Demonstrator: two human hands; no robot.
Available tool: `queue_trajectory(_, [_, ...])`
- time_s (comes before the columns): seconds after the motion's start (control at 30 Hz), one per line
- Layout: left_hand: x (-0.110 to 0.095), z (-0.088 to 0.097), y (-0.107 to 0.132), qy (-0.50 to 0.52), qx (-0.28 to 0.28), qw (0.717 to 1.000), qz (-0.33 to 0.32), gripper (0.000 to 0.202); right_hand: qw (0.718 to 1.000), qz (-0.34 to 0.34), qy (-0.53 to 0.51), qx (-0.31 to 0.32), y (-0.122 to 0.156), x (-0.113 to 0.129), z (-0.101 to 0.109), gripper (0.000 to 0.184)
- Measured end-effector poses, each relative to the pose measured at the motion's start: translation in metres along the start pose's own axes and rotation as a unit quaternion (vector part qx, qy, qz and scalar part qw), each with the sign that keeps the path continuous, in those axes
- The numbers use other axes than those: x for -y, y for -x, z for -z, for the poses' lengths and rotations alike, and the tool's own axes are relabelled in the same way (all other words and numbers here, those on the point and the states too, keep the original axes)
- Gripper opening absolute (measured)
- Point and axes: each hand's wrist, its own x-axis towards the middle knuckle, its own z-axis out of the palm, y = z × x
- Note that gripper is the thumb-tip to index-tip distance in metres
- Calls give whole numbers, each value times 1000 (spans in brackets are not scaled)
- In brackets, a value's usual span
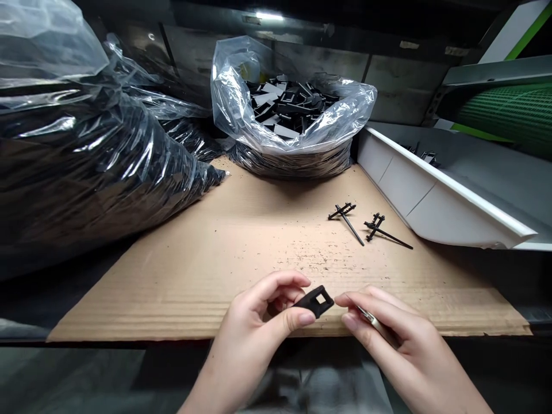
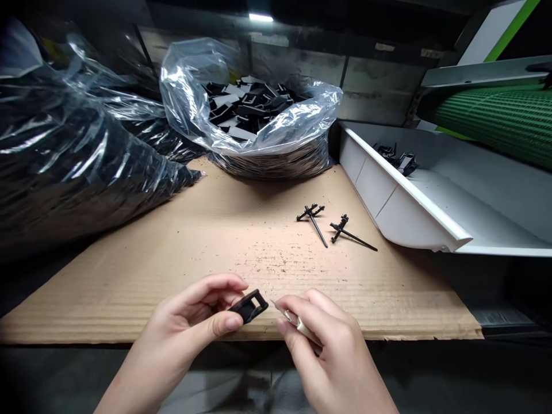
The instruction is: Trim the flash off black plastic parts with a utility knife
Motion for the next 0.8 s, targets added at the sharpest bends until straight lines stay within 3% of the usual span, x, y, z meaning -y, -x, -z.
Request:
queue_trajectory(0.2, [0,-1,0,17,40,999,0,18,996,-10,-87,-16,-8,17,-4,12])
queue_trajectory(0.33, [-3,-3,-2,-20,14,999,-40,14,979,80,-10,-187,-4,22,-11,9])
queue_trajectory(0.4, [-6,-6,-3,3,48,999,-12,19,957,154,67,-237,1,21,-17,16])
queue_trajectory(0.5, [-8,-16,-6,80,102,991,43,16,950,231,107,-181,8,16,-21,20])
queue_trajectory(0.6, [-7,-26,-7,106,67,991,49,8,970,190,119,-94,14,9,-13,27])
queue_trajectory(0.7, [-2,-30,-7,76,43,996,17,15,968,113,198,-102,15,1,0,36])
queue_trajectory(0.8, [2,-31,-6,54,38,997,-32,16,965,117,173,-158,11,-2,4,25])
